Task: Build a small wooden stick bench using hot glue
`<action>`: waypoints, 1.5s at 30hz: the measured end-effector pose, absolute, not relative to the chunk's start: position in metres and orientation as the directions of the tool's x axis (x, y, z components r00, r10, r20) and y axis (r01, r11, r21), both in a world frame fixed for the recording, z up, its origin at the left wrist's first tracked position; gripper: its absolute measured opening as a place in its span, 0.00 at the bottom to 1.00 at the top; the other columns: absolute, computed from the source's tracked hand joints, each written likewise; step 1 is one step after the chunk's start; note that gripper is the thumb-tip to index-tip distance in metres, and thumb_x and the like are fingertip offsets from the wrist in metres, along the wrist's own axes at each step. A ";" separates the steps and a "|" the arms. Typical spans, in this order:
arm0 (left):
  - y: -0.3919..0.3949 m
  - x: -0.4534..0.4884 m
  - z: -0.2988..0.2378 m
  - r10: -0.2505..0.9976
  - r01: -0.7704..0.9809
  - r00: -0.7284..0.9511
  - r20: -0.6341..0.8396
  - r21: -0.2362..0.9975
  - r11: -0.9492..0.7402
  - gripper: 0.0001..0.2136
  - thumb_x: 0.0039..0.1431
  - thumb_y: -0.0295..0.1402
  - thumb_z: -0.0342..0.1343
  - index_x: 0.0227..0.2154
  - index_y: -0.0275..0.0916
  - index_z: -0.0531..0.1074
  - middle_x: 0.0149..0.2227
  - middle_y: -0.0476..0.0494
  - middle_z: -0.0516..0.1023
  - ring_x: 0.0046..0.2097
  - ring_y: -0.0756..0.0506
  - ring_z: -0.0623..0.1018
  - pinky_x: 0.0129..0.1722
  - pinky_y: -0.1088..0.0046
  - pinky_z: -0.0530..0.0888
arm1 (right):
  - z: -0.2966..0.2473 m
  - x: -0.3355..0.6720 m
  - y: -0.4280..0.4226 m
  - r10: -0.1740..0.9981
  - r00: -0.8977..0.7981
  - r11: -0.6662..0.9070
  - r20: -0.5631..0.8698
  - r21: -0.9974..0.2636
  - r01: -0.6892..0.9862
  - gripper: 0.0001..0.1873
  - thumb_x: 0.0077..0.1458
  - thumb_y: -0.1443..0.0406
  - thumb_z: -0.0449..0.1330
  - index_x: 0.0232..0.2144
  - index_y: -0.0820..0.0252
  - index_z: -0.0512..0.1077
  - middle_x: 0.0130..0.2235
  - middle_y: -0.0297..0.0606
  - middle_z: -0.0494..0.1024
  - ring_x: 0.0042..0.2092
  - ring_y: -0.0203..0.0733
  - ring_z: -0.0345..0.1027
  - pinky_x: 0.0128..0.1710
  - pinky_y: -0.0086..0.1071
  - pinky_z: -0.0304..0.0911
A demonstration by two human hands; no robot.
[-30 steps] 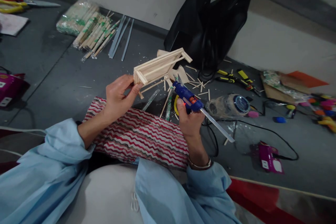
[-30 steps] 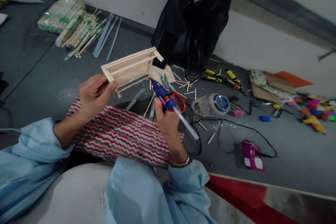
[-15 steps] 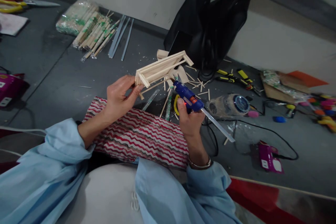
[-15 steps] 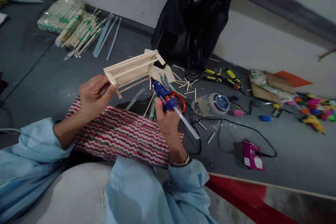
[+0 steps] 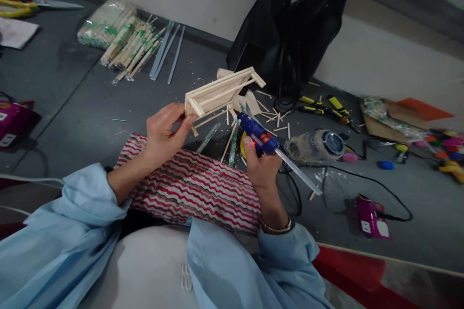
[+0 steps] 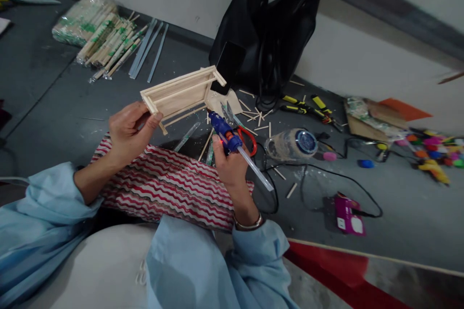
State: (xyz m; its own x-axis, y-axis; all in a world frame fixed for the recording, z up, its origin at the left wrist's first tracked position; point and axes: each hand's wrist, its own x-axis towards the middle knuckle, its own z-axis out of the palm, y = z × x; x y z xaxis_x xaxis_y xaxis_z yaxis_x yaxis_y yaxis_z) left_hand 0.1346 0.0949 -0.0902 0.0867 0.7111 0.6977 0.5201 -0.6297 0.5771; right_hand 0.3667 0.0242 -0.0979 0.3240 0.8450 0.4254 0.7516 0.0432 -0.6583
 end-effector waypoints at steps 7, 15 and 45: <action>0.094 0.135 -0.090 0.702 0.510 0.095 0.705 0.571 -0.643 0.11 0.67 0.38 0.55 0.33 0.39 0.76 0.27 0.48 0.77 0.29 0.51 0.74 0.30 0.76 0.69 | -0.097 0.368 0.025 0.845 0.318 0.040 0.431 -0.644 0.764 0.20 0.57 0.48 0.60 0.29 0.58 0.75 0.29 0.37 0.78 0.33 0.43 0.69 0.38 0.38 0.66; 0.093 0.135 -0.090 0.702 0.508 0.100 0.706 0.570 -0.646 0.11 0.67 0.39 0.54 0.33 0.39 0.76 0.27 0.48 0.77 0.29 0.51 0.74 0.30 0.75 0.70 | -0.097 0.367 0.025 0.839 0.327 0.040 0.435 -0.649 0.760 0.18 0.58 0.49 0.60 0.30 0.57 0.75 0.29 0.37 0.78 0.33 0.43 0.69 0.38 0.38 0.66; 0.092 0.135 -0.086 0.674 0.429 0.144 0.725 0.568 -0.702 0.07 0.67 0.33 0.55 0.35 0.38 0.75 0.30 0.46 0.79 0.32 0.51 0.76 0.35 0.75 0.71 | -0.094 0.368 0.025 0.837 0.289 0.096 0.464 -0.645 0.758 0.16 0.59 0.52 0.60 0.31 0.58 0.76 0.29 0.35 0.76 0.33 0.42 0.69 0.40 0.38 0.66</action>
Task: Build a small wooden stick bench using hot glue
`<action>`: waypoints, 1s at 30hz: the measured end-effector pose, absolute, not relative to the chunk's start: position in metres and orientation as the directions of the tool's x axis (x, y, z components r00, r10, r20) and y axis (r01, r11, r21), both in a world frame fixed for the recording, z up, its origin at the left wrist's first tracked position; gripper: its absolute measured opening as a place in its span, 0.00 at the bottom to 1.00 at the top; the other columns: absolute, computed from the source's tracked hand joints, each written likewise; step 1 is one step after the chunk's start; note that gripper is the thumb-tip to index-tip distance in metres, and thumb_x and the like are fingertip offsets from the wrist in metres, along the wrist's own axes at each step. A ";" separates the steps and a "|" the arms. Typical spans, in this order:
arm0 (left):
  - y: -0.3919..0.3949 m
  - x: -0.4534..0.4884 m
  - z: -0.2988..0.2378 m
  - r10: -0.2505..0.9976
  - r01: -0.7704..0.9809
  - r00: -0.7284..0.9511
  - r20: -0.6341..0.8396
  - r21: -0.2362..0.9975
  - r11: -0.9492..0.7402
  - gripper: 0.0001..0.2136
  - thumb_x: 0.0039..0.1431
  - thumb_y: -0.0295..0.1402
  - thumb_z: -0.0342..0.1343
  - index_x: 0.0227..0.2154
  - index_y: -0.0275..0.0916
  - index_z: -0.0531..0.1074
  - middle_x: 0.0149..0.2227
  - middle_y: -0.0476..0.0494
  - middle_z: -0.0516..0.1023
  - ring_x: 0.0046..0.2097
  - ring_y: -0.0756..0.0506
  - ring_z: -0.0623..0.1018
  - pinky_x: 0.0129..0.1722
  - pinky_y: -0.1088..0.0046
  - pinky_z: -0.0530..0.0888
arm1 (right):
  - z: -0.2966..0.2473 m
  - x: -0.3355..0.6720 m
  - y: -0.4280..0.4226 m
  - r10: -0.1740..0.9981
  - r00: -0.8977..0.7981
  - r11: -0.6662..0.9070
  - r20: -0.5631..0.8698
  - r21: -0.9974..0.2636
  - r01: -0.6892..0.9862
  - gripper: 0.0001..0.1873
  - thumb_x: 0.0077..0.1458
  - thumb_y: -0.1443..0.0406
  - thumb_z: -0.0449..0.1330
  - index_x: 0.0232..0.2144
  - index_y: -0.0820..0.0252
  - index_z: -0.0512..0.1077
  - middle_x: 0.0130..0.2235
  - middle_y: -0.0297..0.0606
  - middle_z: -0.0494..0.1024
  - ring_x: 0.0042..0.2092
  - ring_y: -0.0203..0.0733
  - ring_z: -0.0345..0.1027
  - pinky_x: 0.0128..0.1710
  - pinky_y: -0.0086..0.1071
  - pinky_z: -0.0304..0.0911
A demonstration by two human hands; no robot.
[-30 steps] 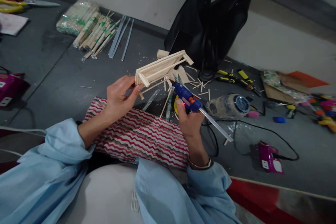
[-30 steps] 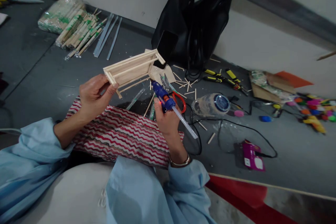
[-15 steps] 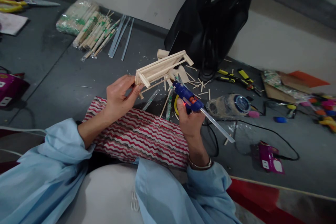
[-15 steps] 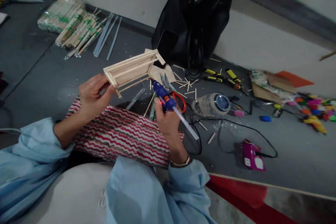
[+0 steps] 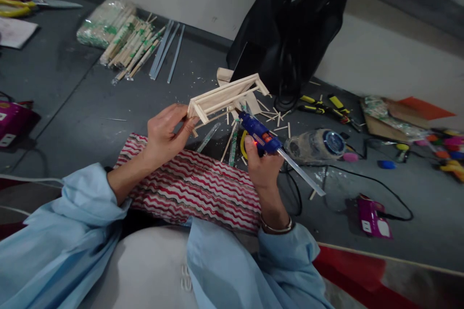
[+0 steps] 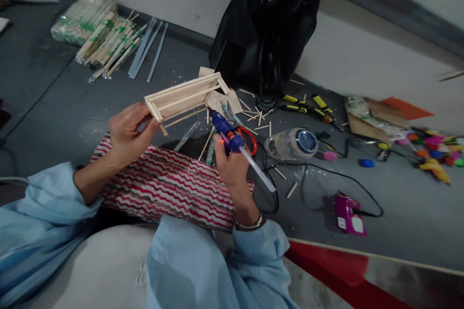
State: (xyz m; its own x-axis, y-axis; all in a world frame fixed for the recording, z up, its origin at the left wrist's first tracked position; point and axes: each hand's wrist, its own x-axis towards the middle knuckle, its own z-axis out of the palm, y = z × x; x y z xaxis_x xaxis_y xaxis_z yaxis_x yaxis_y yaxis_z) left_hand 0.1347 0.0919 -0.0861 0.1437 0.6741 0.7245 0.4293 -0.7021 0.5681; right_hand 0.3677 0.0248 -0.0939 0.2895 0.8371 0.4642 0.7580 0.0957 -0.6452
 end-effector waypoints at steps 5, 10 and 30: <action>0.092 0.134 -0.086 0.668 0.380 0.159 0.727 0.579 -0.721 0.06 0.66 0.31 0.55 0.37 0.38 0.76 0.31 0.45 0.79 0.32 0.50 0.76 0.34 0.74 0.73 | -0.094 0.368 0.025 0.840 0.294 0.090 0.455 -0.652 0.753 0.17 0.59 0.51 0.61 0.31 0.58 0.76 0.28 0.35 0.76 0.32 0.42 0.69 0.40 0.39 0.66; 0.092 0.134 -0.088 0.718 0.428 0.149 0.679 0.611 -0.666 0.10 0.67 0.36 0.54 0.36 0.38 0.77 0.31 0.46 0.79 0.33 0.50 0.76 0.36 0.75 0.72 | -0.098 0.370 0.025 0.836 0.312 0.078 0.451 -0.661 0.746 0.17 0.58 0.51 0.61 0.30 0.59 0.76 0.28 0.35 0.76 0.32 0.41 0.68 0.39 0.38 0.66; 0.108 0.138 -0.098 0.992 -0.226 0.018 0.125 0.967 -0.118 0.15 0.51 0.44 0.68 0.34 0.38 0.79 0.32 0.47 0.81 0.34 0.49 0.78 0.34 0.74 0.75 | -0.090 0.363 0.022 0.788 0.494 0.164 0.367 -0.899 0.406 0.19 0.54 0.49 0.64 0.25 0.58 0.73 0.25 0.33 0.75 0.27 0.37 0.66 0.31 0.35 0.66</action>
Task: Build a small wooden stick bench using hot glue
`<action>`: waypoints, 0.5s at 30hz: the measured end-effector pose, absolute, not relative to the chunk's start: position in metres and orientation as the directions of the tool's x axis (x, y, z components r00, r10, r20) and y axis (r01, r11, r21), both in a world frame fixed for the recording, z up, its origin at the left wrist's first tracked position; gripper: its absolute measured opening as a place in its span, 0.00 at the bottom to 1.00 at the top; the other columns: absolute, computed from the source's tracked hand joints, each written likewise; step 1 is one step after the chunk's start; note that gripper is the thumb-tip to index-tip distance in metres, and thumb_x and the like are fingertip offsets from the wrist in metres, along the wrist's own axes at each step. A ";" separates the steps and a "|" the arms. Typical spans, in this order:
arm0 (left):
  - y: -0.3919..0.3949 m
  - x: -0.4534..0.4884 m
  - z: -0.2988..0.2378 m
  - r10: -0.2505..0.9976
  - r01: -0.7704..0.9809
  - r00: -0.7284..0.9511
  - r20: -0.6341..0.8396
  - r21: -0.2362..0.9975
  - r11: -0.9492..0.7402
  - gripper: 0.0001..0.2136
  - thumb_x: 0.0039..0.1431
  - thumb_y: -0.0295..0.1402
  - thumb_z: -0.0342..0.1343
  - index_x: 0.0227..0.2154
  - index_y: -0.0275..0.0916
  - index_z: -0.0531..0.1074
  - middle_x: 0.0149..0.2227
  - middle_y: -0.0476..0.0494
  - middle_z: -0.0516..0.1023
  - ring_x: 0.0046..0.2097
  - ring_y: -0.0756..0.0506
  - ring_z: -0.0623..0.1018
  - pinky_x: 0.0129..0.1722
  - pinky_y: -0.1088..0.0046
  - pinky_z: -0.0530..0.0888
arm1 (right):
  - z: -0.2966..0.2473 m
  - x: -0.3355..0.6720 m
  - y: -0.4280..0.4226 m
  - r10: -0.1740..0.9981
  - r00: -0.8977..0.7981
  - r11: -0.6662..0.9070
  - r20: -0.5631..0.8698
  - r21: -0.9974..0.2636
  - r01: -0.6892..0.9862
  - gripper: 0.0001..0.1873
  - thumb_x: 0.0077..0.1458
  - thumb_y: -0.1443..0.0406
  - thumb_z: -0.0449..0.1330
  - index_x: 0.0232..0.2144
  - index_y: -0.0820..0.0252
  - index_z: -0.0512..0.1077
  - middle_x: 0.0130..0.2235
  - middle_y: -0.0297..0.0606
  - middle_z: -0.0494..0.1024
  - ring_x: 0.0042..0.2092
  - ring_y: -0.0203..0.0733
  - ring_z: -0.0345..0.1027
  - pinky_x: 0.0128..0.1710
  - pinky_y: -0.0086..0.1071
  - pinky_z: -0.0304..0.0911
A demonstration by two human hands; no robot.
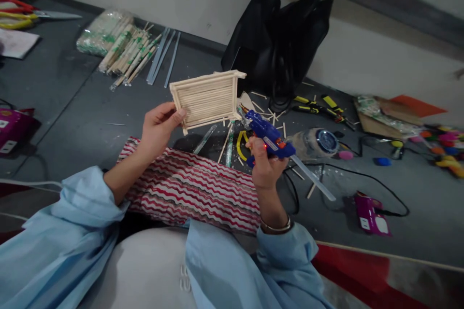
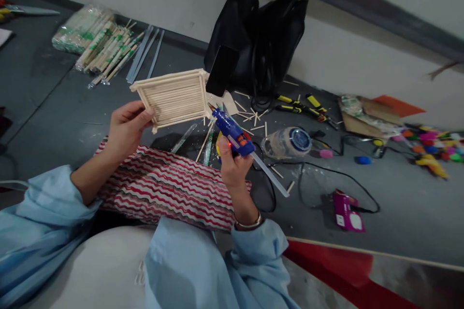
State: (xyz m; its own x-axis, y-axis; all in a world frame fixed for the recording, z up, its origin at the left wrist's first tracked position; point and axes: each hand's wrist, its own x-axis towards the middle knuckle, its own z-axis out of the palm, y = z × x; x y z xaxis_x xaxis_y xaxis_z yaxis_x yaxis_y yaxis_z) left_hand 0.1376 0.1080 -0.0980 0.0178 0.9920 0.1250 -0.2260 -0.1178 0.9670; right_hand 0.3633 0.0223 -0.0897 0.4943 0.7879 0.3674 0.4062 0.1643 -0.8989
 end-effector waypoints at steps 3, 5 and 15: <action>0.110 0.140 -0.096 0.996 -0.384 0.082 -0.032 0.921 0.061 0.14 0.46 0.40 0.70 0.32 0.37 0.79 0.31 0.47 0.81 0.31 0.49 0.78 0.33 0.74 0.78 | -0.090 0.363 0.023 0.779 0.508 0.274 0.367 -0.929 0.250 0.19 0.54 0.49 0.63 0.25 0.58 0.73 0.26 0.33 0.74 0.26 0.36 0.66 0.30 0.34 0.65; 0.110 0.141 -0.095 0.987 -0.452 0.118 -0.110 0.879 0.152 0.12 0.45 0.37 0.70 0.30 0.36 0.78 0.29 0.49 0.80 0.29 0.50 0.78 0.33 0.73 0.80 | -0.091 0.364 0.023 0.780 0.499 0.331 0.378 -0.925 0.185 0.18 0.55 0.50 0.62 0.26 0.57 0.72 0.26 0.33 0.73 0.26 0.35 0.64 0.28 0.33 0.63; 0.114 0.143 -0.103 0.902 -0.552 0.294 -0.316 0.714 0.430 0.06 0.53 0.25 0.61 0.35 0.30 0.78 0.33 0.42 0.83 0.30 0.48 0.82 0.29 0.74 0.83 | -0.096 0.371 0.025 0.753 0.444 0.459 0.486 -0.871 0.175 0.20 0.57 0.48 0.57 0.26 0.57 0.71 0.26 0.35 0.71 0.27 0.39 0.65 0.28 0.36 0.64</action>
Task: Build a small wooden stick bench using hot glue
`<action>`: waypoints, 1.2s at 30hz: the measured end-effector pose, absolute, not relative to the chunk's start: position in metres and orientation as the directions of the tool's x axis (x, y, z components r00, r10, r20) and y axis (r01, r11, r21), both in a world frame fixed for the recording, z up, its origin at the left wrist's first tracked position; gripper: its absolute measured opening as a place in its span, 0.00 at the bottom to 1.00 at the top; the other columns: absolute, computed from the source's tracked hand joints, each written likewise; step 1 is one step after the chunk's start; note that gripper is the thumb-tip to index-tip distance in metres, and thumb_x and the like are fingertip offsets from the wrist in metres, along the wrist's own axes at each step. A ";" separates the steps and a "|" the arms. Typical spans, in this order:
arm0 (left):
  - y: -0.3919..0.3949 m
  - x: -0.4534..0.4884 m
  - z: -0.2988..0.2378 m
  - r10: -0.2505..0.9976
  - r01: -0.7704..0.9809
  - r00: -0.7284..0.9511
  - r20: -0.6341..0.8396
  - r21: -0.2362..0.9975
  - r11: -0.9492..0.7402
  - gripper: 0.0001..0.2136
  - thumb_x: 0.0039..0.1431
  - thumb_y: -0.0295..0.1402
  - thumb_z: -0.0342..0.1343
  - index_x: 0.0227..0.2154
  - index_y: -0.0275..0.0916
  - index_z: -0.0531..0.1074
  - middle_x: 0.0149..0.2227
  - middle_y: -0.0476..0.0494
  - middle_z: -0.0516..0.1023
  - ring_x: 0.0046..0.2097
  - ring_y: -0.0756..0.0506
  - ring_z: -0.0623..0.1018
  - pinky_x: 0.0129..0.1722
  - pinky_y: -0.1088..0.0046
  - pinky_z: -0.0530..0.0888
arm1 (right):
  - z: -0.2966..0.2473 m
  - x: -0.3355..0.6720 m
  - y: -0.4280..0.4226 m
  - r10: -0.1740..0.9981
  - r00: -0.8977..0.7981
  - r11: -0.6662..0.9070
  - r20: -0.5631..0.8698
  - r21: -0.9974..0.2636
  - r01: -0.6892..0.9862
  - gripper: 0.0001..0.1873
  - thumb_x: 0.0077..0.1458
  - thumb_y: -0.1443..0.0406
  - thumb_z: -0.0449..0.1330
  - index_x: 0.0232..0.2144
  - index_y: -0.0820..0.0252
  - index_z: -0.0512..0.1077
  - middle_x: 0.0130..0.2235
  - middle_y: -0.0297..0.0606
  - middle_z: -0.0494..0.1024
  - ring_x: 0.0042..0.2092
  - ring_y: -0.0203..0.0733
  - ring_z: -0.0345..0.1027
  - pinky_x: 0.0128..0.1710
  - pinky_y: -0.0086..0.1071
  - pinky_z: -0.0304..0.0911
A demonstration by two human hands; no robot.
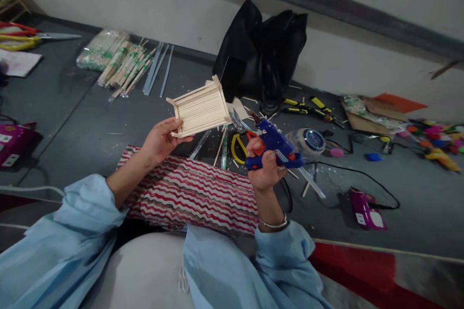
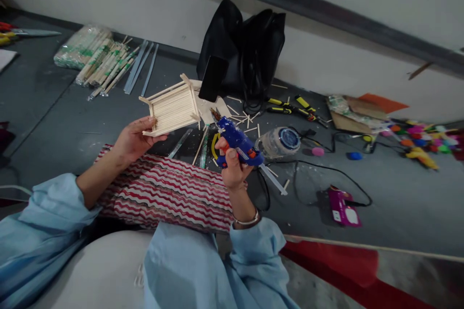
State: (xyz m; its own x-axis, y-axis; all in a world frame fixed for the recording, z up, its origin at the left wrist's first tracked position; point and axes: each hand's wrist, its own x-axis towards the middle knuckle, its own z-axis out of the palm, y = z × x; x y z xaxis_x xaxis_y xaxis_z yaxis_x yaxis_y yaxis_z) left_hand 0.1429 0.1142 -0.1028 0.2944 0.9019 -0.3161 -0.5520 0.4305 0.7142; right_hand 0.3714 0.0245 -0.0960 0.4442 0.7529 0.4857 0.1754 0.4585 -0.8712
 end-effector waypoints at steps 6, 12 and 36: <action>0.113 0.147 -0.107 0.890 -0.556 0.300 -0.343 0.696 0.455 0.04 0.54 0.24 0.60 0.32 0.31 0.78 0.32 0.43 0.82 0.31 0.47 0.82 0.29 0.72 0.84 | -0.104 0.378 0.019 0.774 0.353 0.442 0.526 -0.848 0.294 0.17 0.59 0.51 0.59 0.28 0.57 0.75 0.30 0.37 0.78 0.31 0.42 0.73 0.35 0.39 0.68; 0.112 0.147 -0.109 0.874 -0.526 0.316 -0.370 0.698 0.486 0.04 0.54 0.25 0.61 0.33 0.31 0.78 0.34 0.41 0.83 0.32 0.47 0.83 0.31 0.73 0.84 | -0.113 0.383 0.016 0.777 0.328 0.390 0.538 -0.819 0.421 0.15 0.63 0.55 0.56 0.32 0.55 0.78 0.34 0.37 0.81 0.35 0.42 0.74 0.39 0.39 0.70; 0.113 0.147 -0.092 0.774 -0.561 0.271 -0.572 0.560 0.610 0.08 0.61 0.23 0.51 0.32 0.33 0.76 0.30 0.43 0.82 0.28 0.50 0.82 0.29 0.79 0.81 | -0.108 0.381 0.022 0.835 0.186 0.301 0.518 -0.714 0.632 0.07 0.55 0.58 0.62 0.32 0.54 0.72 0.32 0.36 0.77 0.33 0.42 0.72 0.38 0.40 0.71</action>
State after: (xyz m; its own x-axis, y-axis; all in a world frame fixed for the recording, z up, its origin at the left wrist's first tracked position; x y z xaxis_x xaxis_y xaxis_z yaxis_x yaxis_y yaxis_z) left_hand 0.1469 0.1129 -0.0920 0.2706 0.7745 -0.5718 -0.5612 0.6095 0.5600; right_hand 0.3807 0.0224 -0.1081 0.1865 0.8351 0.5176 0.6323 0.3012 -0.7138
